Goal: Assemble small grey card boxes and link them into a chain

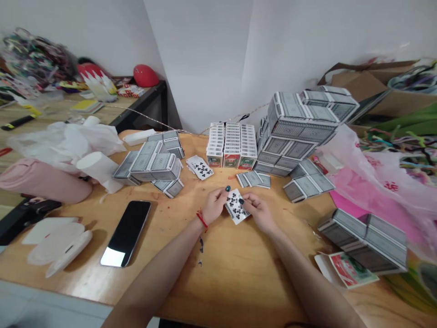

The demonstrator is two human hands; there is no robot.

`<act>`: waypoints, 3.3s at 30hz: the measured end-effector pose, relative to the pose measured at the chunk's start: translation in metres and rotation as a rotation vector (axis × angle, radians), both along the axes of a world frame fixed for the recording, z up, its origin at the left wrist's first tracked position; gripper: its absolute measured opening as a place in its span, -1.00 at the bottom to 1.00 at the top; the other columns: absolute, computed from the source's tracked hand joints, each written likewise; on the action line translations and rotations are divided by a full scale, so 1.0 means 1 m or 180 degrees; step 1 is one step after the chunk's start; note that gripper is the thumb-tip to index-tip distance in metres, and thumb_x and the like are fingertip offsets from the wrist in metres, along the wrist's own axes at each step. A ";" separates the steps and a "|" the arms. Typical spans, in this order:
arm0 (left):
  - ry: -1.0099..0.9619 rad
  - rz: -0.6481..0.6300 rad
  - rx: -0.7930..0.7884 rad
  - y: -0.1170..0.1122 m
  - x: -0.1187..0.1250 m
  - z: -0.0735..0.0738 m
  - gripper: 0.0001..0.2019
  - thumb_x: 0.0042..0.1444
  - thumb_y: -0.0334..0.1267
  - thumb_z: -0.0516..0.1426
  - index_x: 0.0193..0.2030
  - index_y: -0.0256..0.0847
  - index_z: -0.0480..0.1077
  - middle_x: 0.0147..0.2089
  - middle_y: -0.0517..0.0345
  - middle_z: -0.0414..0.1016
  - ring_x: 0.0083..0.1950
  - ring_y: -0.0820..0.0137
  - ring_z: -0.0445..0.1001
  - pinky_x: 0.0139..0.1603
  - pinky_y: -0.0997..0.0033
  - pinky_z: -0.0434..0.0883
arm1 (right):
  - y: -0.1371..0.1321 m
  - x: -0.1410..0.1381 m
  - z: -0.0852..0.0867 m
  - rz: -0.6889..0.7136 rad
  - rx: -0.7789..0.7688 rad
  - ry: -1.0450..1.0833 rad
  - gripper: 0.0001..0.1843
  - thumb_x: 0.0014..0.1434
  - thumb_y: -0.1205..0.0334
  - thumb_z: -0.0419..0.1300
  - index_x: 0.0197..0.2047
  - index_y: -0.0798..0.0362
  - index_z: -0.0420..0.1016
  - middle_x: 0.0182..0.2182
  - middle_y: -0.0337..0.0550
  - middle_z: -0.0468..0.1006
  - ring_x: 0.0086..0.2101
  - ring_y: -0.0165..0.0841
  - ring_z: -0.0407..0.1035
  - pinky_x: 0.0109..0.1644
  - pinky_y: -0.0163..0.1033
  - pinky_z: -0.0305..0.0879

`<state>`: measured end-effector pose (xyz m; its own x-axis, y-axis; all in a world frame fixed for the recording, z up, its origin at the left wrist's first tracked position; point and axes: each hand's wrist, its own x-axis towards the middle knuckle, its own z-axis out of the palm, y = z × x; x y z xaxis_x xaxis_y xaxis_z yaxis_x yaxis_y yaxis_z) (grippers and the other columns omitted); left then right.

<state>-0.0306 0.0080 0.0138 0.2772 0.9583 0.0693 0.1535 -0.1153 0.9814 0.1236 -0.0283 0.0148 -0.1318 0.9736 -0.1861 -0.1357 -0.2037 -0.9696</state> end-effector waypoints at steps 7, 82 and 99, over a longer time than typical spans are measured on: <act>-0.0203 -0.0397 -0.0078 -0.005 -0.002 -0.007 -0.82 0.02 -0.19 0.01 -0.34 -0.29 0.28 -0.42 0.20 0.30 -0.41 0.51 0.24 -0.41 0.52 0.22 | -0.001 -0.002 -0.002 -0.0215 0.0062 0.0252 -0.73 -0.03 0.09 0.12 -0.26 -0.02 0.19 -0.64 -0.37 0.34 -0.68 -0.47 0.23 -0.61 -0.36 0.16; -0.0634 0.0356 -0.0452 -0.021 0.011 0.015 -0.89 -0.09 -0.38 -0.10 -0.51 -0.24 0.22 -0.52 0.25 0.22 -0.51 0.54 0.17 -0.51 0.55 0.14 | -0.009 -0.011 -0.008 -0.0450 -0.0033 0.0694 -0.92 -0.09 0.25 0.11 -0.46 0.04 0.40 -0.59 -0.30 0.34 -0.58 -0.49 0.17 -0.52 -0.39 0.07; -0.0170 0.0407 -0.0232 -0.025 0.020 0.002 -0.73 0.05 -0.09 -0.03 -0.51 -0.25 0.15 -0.56 0.30 0.10 -0.50 0.56 0.11 -0.48 0.57 0.13 | -0.025 -0.010 -0.007 -0.0512 0.1960 -0.1658 -0.77 0.07 0.31 -0.02 -0.26 -0.04 0.42 -0.40 -0.18 0.49 -0.40 -0.41 0.36 -0.29 -0.30 0.25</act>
<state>-0.0104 -0.0175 0.0156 0.1502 0.9886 0.0095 0.1098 -0.0263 0.9936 0.1131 -0.0532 0.0074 -0.0262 0.9210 0.3887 0.3802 0.3688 -0.8482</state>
